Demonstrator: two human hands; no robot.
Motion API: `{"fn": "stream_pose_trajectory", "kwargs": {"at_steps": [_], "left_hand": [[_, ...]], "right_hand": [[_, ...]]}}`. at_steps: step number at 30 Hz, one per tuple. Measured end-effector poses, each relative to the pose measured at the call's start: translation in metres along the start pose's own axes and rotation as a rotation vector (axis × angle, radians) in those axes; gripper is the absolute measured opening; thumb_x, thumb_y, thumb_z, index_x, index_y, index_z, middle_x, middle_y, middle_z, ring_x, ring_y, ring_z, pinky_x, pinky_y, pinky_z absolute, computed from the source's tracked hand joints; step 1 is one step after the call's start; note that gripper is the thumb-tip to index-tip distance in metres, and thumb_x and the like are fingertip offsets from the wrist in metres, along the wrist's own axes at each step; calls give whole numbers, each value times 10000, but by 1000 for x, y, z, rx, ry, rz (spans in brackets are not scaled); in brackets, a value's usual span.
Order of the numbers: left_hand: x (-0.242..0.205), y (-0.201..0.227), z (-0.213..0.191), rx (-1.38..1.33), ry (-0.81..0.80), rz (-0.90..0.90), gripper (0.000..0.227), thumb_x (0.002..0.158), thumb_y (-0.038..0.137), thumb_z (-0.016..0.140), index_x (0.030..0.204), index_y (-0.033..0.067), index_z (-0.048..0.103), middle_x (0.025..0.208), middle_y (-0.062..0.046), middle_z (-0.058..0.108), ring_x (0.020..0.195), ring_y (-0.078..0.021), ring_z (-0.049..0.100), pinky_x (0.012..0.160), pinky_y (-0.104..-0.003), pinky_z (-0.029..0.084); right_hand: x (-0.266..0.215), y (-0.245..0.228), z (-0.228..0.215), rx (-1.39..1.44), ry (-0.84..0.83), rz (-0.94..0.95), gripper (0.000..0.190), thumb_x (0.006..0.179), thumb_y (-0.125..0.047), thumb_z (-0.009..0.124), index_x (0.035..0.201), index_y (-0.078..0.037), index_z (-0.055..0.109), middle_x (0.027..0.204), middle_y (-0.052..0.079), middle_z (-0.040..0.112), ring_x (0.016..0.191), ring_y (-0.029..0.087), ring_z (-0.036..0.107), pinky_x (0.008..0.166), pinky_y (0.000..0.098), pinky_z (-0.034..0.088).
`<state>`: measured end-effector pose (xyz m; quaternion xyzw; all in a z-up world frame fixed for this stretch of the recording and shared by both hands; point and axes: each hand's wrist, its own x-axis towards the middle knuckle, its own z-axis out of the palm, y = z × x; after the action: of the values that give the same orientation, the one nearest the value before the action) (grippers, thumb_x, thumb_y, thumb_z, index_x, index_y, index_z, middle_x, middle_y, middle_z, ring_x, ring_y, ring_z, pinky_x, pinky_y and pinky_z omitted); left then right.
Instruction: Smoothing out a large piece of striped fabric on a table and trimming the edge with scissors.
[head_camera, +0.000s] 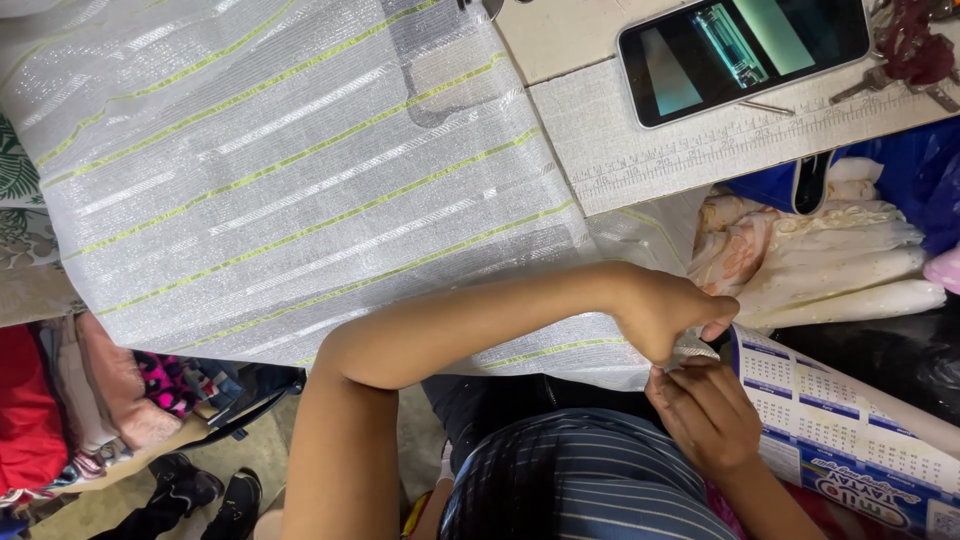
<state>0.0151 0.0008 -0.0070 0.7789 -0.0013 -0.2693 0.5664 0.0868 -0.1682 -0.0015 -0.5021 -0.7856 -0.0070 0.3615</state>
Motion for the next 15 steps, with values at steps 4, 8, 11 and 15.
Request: {"fn": "stream_pose_trajectory", "kwargs": {"at_steps": [4,8,11,15], "left_hand": [[1,-6,6,-25,45,41,560,645,92,793,1037,147,398,727,-16,554,630,-140,494,474,-295,354],[-31,10,5,-159,46,239,521,680,-17,686,1025,158,336,749,-30,722,609,-138,593,526,-289,455],[-61,31,4,-206,106,440,489,694,-12,663,993,154,314,695,-37,710,666,-155,657,608,-307,490],[-79,44,7,-111,224,493,454,651,-21,615,957,167,338,707,13,712,651,-167,629,576,-313,479]], "right_hand": [[4,0,-2,31,-7,-36,164,733,126,728,747,46,587,717,168,597,626,260,574,617,371,531],[-1,-1,-37,226,-115,102,219,717,-80,764,897,-72,638,837,53,629,723,210,628,675,346,534],[-5,6,-47,151,105,178,238,739,7,809,901,-108,678,850,48,552,660,182,566,608,325,477],[-2,32,-21,-24,408,-56,711,720,-335,809,1228,20,461,1186,183,365,911,364,478,701,512,510]]}}
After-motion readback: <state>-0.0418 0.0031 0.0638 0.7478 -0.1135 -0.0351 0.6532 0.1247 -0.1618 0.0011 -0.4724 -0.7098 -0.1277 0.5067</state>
